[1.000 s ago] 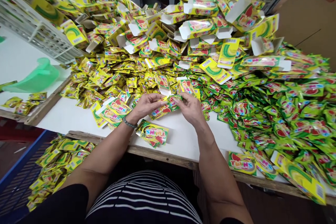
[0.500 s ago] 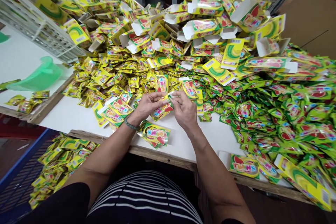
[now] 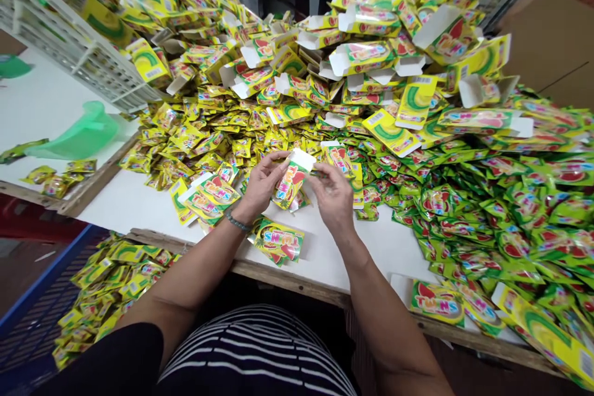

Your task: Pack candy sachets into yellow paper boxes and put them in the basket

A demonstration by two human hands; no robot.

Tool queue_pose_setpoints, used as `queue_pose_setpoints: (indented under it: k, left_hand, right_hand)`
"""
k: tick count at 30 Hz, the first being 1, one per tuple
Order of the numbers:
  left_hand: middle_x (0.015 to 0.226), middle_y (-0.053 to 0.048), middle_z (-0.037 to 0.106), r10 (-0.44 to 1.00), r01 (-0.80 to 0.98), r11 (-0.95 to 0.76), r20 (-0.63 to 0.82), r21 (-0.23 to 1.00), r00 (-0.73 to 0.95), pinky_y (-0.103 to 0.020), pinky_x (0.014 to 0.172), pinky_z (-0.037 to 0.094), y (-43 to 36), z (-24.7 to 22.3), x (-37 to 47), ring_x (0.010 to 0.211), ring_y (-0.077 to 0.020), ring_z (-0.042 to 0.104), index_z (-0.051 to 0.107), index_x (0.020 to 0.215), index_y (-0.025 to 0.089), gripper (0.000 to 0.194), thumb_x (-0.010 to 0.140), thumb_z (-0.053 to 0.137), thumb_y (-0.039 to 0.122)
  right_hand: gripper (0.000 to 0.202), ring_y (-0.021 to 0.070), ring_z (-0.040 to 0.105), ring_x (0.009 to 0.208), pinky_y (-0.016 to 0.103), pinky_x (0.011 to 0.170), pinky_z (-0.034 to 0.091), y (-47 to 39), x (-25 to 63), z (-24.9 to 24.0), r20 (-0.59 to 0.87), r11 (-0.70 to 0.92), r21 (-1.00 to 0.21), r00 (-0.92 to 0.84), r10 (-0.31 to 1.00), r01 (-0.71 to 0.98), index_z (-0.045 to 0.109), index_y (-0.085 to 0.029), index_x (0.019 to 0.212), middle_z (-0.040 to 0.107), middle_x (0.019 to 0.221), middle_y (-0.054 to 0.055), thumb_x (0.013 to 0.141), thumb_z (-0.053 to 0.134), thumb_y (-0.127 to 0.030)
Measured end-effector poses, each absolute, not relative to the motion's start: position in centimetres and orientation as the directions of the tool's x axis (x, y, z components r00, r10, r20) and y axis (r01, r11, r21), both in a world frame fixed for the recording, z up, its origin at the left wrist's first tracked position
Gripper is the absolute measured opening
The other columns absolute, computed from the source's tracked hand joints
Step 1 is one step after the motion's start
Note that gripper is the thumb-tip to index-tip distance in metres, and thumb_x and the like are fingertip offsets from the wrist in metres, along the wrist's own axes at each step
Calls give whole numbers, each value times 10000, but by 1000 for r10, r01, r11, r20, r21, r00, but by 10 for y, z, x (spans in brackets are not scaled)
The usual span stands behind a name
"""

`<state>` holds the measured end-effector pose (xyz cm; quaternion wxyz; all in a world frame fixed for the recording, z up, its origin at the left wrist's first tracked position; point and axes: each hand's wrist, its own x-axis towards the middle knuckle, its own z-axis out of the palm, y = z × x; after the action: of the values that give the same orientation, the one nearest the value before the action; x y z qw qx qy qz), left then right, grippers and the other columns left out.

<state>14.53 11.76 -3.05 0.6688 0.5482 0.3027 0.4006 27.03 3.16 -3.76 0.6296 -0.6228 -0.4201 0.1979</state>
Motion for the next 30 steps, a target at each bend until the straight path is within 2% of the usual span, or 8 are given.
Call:
queue_pose_setpoints:
  k: [2,7,10,12,16,19,26,30]
  left_hand:
    - [786,-6,657,842,-240,99,47,966,538,-246,662,465,118,-30,144,700,-129,592,643,1026,197,460,679,785,465]
    - [803,9,646,767,-223,129,45,966,640,-222,666,451,118,-28,141,690,-98,575,615,915,168,428,619,827,394]
    - [726,25,621,754,-187,168,-5,968,657,-220,599,429,117,-27,141,605,-90,557,590,975,181,461,636,812,399]
    - [647,55,586,772,-183,199,-39,963,634,-206,527,386,117,-27,141,516,-73,512,543,1019,197,511,630,815,386]
    - [559,91,543,808,-174,198,-60,964,586,-183,453,293,118,-25,140,426,-38,411,486,966,195,548,579,839,357]
    - [574,77,566,802,-162,198,-64,967,595,-178,463,302,118,-25,140,440,-38,432,500,950,182,544,564,840,361]
    - [634,45,619,782,-135,203,-77,970,618,-184,518,380,118,-26,140,493,-51,509,558,949,161,535,553,854,366]
    - [662,24,648,772,-150,184,-49,971,634,-191,535,403,119,-25,137,526,-65,544,587,966,154,531,566,853,381]
  right_hand:
    - [309,203,639,850,356,787,529,33,270,-42,213,143,-973,467,858,179,649,-233,984,680,929,39,795,641,-477]
    - [313,179,609,688,343,705,527,32,272,-45,137,65,-980,398,907,190,637,-230,808,639,713,6,801,618,-542]
    - [438,207,661,782,370,749,551,32,275,-42,104,85,-994,424,900,64,620,-252,1050,705,841,27,737,686,-552]
    - [480,222,672,875,388,810,545,32,278,-40,125,100,-992,404,906,81,625,-251,1118,723,965,49,729,706,-520]
    - [306,206,656,834,373,799,526,32,281,-40,180,117,-976,378,908,185,720,-229,887,725,896,32,787,650,-509]
    - [272,171,630,708,339,719,523,32,281,-41,162,95,-980,420,893,176,718,-220,778,705,770,8,737,713,-488]
    - [242,163,645,640,335,675,535,34,282,-40,-37,18,-994,487,873,-108,727,-212,759,720,704,3,647,793,-416]
    - [210,164,666,698,351,763,538,32,289,-40,-42,14,-991,408,912,-134,753,-234,755,744,750,-3,619,816,-380]
